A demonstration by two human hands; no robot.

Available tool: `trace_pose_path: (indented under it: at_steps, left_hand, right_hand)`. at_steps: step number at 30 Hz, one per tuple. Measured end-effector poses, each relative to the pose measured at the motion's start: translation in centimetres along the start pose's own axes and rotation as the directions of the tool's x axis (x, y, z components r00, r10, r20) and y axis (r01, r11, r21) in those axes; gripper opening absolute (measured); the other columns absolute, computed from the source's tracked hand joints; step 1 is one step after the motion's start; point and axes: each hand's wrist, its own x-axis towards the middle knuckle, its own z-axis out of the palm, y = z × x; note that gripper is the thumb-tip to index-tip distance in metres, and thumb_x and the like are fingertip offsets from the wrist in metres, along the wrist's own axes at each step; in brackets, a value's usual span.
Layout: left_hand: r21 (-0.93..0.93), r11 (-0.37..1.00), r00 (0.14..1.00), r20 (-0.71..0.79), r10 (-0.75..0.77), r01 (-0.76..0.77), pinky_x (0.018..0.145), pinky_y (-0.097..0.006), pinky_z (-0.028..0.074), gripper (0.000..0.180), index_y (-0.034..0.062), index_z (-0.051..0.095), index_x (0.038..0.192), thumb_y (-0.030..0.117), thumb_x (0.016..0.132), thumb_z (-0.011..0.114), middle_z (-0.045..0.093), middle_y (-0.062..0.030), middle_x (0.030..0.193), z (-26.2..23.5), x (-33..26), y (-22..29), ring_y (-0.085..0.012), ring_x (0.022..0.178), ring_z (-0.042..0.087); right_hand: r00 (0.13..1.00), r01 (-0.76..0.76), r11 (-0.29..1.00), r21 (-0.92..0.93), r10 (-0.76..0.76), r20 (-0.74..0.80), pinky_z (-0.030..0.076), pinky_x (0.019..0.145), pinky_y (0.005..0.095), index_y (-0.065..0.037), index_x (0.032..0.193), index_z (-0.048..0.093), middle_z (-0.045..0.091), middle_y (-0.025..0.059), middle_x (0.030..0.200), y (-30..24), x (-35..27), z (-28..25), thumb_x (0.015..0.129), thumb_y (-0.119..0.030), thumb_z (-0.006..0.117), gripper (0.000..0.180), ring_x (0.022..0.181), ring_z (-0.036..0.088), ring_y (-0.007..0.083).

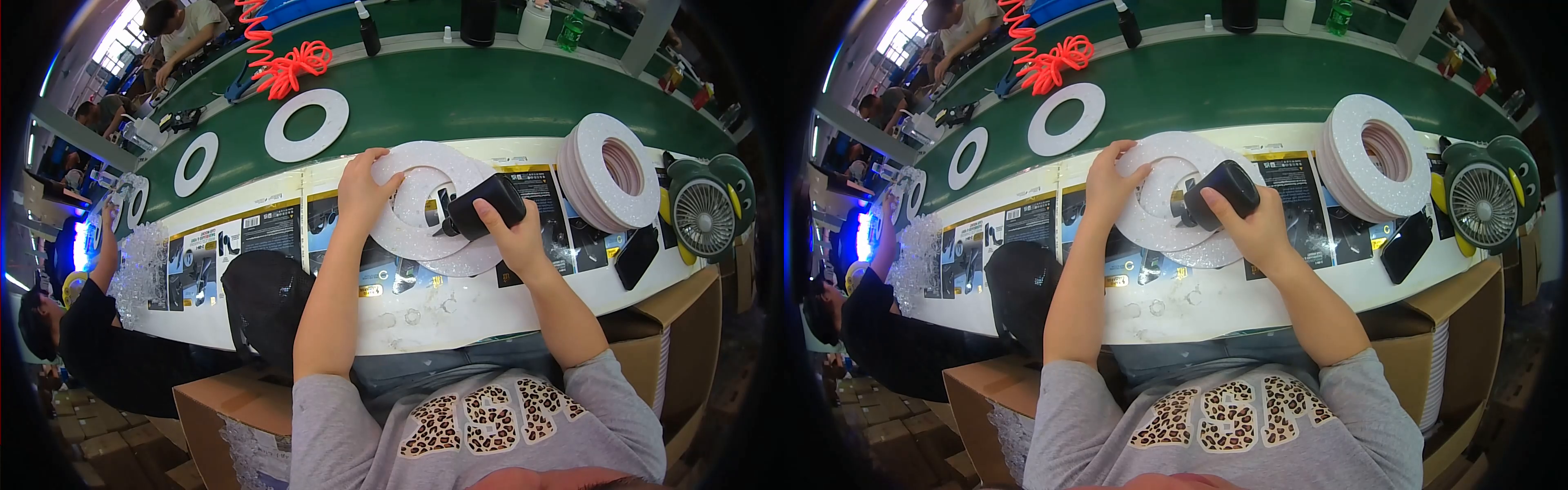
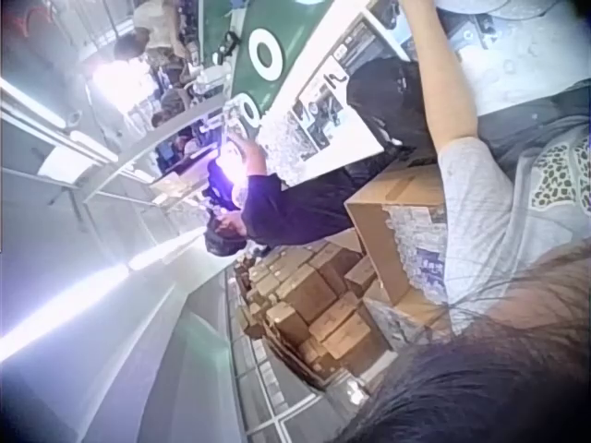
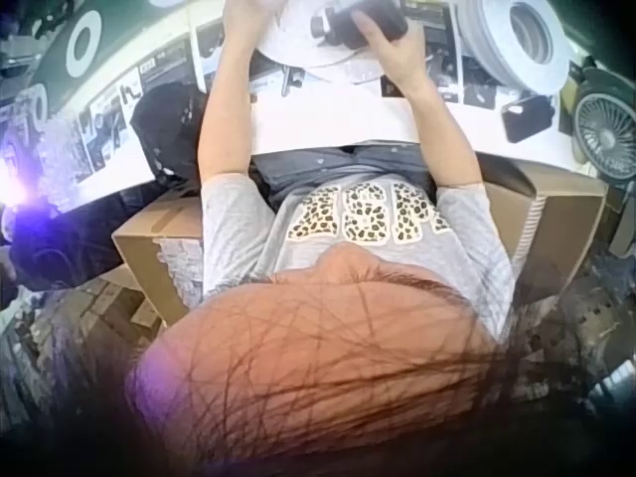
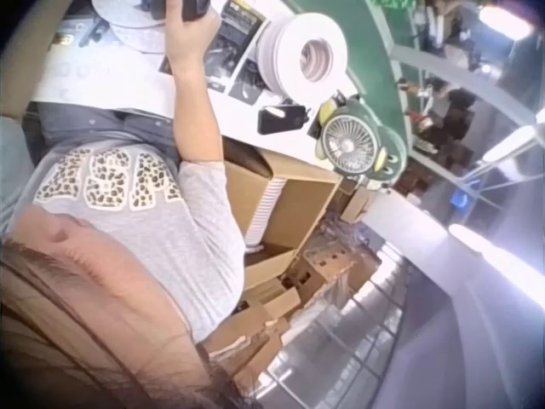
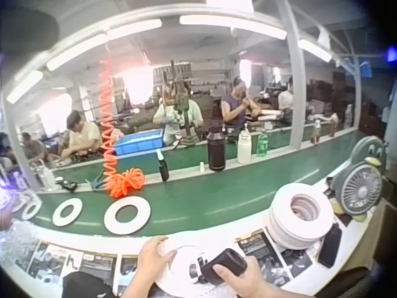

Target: Applying adhesive to circular LED boards and attaching housing rings in an industrial assembly line.

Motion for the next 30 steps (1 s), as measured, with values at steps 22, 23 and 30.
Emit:
trace_pose_path:
  at_steps: [22,23,30]
  left_hand:
    - [-0.004,1.000,1.000,0.000,0.010,-0.010,0.091,-0.036,0.047,0.044,0.0025,0.063,0.110,0.016,0.071,0.079,0.066,-0.0132,0.108,0.04,0.02,-0.04,-0.0282,0.103,0.061]
    - [0.000,1.000,1.000,0.002,0.009,-0.009,0.091,-0.036,0.047,0.045,0.0024,0.063,0.111,0.016,0.071,0.079,0.066,-0.0132,0.108,0.04,0.02,-0.05,-0.0281,0.103,0.061]
    - [-0.007,1.000,1.000,0.000,0.009,-0.009,0.091,-0.036,0.047,0.045,0.0027,0.063,0.111,0.016,0.071,0.079,0.066,-0.0130,0.108,-0.07,-0.06,-0.01,-0.0280,0.103,0.061]
  right_hand:
    - [1.000,0.002,1.000,0.004,-0.002,-0.011,0.040,0.058,0.0222,0.001,0.082,0.066,0.060,-0.0021,0.069,-0.05,0.05,0.09,0.091,-0.030,0.067,0.032,0.064,0.049,0.0047]
    - [1.000,0.002,1.000,0.004,-0.002,-0.011,0.040,0.058,0.0222,0.001,0.082,0.066,0.060,-0.0021,0.069,-0.01,0.03,0.05,0.091,-0.030,0.067,0.032,0.064,0.049,0.0047]
    - [0.999,-0.045,0.992,0.118,0.046,-0.006,0.042,0.063,0.0218,0.000,0.089,0.067,0.064,-0.0011,0.078,-0.13,-0.25,-0.16,0.091,-0.028,0.068,0.028,0.071,0.053,0.0055]
